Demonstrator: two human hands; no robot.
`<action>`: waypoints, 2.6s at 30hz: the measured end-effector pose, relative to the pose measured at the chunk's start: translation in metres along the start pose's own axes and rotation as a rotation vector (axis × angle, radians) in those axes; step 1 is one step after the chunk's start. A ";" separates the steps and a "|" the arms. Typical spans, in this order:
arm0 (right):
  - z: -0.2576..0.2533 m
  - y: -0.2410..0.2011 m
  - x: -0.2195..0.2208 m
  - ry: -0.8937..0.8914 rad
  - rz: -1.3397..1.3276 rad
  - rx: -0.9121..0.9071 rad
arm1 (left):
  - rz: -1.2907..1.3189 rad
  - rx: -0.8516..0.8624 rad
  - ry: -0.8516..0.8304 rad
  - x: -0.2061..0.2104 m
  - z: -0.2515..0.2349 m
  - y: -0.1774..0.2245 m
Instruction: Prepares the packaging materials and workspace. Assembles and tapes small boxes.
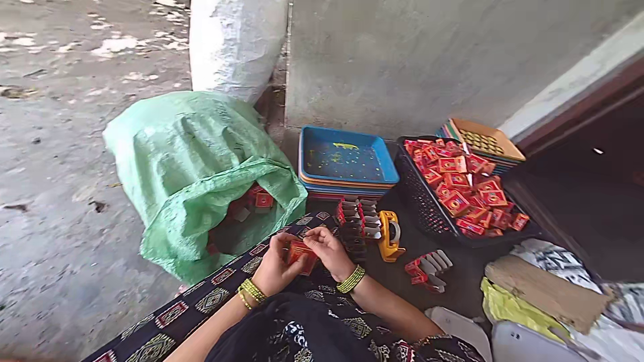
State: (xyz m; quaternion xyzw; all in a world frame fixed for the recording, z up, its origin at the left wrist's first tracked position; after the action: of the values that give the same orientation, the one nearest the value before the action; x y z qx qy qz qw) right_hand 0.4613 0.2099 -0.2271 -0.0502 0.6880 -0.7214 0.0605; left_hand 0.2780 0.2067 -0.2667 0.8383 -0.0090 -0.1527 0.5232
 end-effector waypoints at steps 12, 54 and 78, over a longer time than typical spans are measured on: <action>0.001 -0.044 -0.194 0.809 -0.053 0.027 | 0.083 -0.370 -0.063 0.003 -0.002 -0.010; -0.014 -0.051 -0.025 -0.108 0.448 -0.314 | -0.001 -0.070 -0.064 0.005 -0.003 0.017; -0.002 -0.033 -0.014 -0.166 0.100 -0.537 | 0.262 -0.022 0.079 0.001 -0.004 0.020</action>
State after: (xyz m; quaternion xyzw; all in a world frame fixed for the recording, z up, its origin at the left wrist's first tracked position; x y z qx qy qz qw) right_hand 0.4737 0.2159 -0.1938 -0.0893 0.8488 -0.5030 0.1365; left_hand 0.2830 0.2011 -0.2479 0.8296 -0.0963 -0.0499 0.5477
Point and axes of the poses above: each hand's wrist, its own z-axis away from the middle knuckle, its own x-axis out of the palm, y = z × x, the point moved 1 cm from there along -z, towards the middle knuckle, and after that the axes turned 1 degree about -z, right-handed, at the moved point
